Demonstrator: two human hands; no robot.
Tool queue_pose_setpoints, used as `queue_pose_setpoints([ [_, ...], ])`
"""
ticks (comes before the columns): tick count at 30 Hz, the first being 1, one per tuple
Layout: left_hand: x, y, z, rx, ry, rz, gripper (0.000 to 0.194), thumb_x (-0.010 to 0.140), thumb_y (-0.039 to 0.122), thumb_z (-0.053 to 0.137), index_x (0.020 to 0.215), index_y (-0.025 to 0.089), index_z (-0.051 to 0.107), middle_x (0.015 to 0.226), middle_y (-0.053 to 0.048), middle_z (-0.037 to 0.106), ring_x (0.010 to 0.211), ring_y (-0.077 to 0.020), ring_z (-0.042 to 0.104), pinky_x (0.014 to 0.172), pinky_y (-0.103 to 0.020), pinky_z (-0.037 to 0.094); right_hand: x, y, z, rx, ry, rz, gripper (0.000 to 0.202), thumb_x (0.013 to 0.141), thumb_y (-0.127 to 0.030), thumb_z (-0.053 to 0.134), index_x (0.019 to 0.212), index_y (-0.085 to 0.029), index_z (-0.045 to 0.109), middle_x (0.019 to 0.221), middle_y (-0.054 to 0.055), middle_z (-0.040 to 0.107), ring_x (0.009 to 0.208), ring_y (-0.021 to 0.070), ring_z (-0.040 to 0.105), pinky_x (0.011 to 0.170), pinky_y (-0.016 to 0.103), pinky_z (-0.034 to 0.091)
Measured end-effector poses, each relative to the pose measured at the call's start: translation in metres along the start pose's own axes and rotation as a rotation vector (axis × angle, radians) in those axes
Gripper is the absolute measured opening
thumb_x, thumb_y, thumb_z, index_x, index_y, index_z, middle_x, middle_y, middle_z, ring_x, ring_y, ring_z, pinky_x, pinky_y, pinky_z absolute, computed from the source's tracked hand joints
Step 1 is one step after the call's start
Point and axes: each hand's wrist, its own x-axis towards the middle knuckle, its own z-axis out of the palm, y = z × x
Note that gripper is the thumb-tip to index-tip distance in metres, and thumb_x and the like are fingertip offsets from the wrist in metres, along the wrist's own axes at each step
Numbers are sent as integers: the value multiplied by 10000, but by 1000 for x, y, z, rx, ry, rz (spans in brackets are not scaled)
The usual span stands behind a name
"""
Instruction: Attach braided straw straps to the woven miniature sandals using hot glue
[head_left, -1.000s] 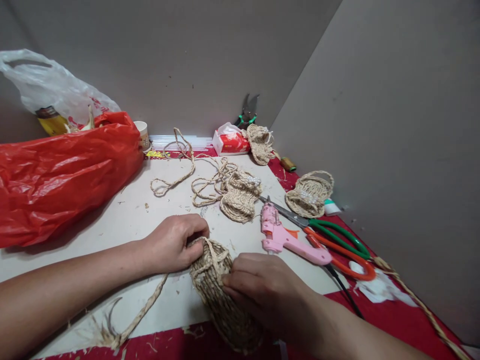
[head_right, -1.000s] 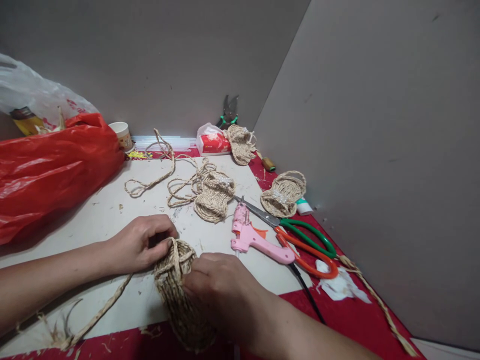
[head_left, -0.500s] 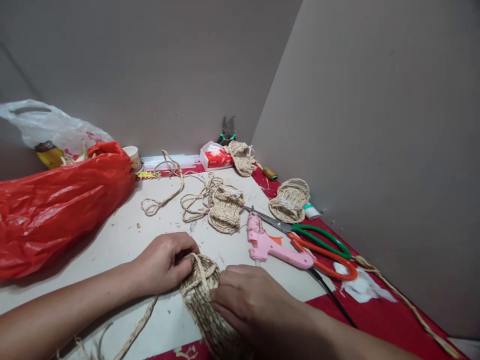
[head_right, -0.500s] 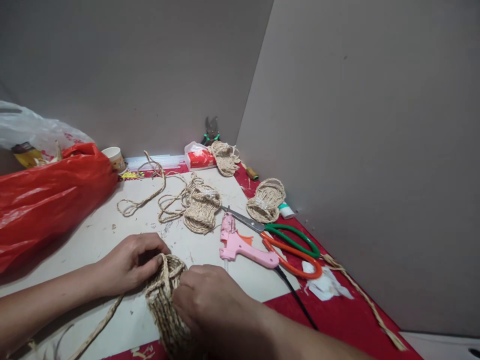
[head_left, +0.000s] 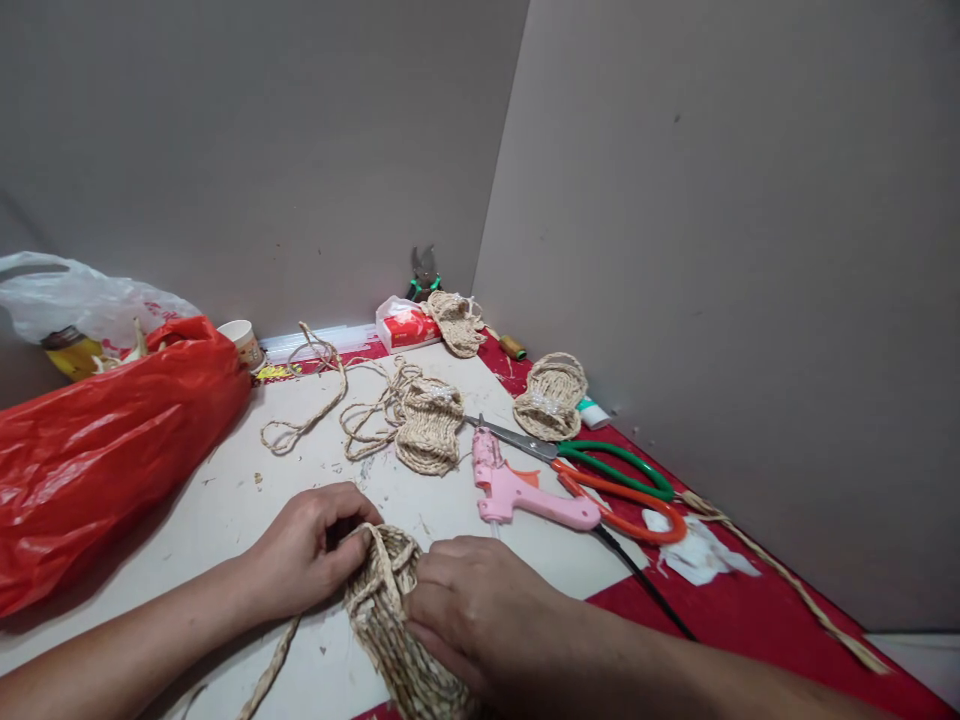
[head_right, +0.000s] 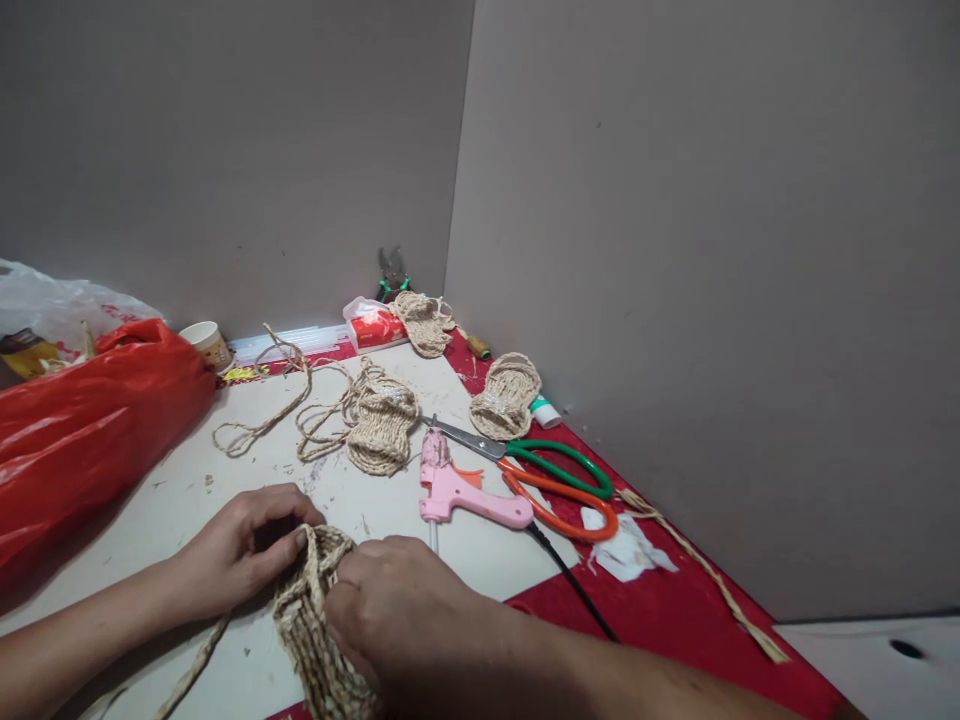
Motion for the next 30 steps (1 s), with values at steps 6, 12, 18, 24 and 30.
queue_pose_setpoints([
  [6, 2, -2, -1, 8, -12, 3, 173, 836, 147, 473, 876, 180, 638, 791, -15, 644, 736, -144, 578, 694, -269, 436, 1, 0, -1, -23, 19, -22, 159, 883, -241, 502, 779, -175, 601, 802, 18, 674, 684, 149, 558, 618, 279, 371],
  [12, 4, -3, -1, 2, -15, -2, 182, 859, 167, 455, 872, 175, 637, 778, -20, 639, 726, -143, 583, 679, -263, 437, 2, 0, -3, -34, 22, -10, 145, 870, -250, 524, 776, -174, 604, 798, 19, 671, 678, 154, 559, 617, 279, 377],
  [18, 3, -4, 0, 18, 0, 3, 178, 852, 171, 462, 867, 176, 639, 774, -17, 637, 717, -140, 580, 675, -261, 437, 1, 3, 4, -1, 94, -13, 134, 858, -248, 518, 758, -179, 575, 782, 14, 660, 654, 144, 530, 611, 264, 366],
  [24, 4, -1, -1, 13, 5, 2, 183, 843, 167, 464, 862, 171, 646, 769, -21, 645, 717, -146, 576, 679, -269, 441, 0, -1, 7, 82, 276, 47, 127, 810, -200, 521, 684, -184, 527, 681, -4, 617, 606, 123, 487, 564, 238, 335],
  [30, 3, -1, 0, 1, 12, 9, 190, 838, 160, 470, 878, 175, 655, 774, -22, 650, 717, -148, 574, 684, -276, 440, -1, -4, 3, 161, 414, 87, 80, 752, -132, 521, 689, -182, 520, 672, -12, 586, 608, 108, 478, 573, 225, 338],
])
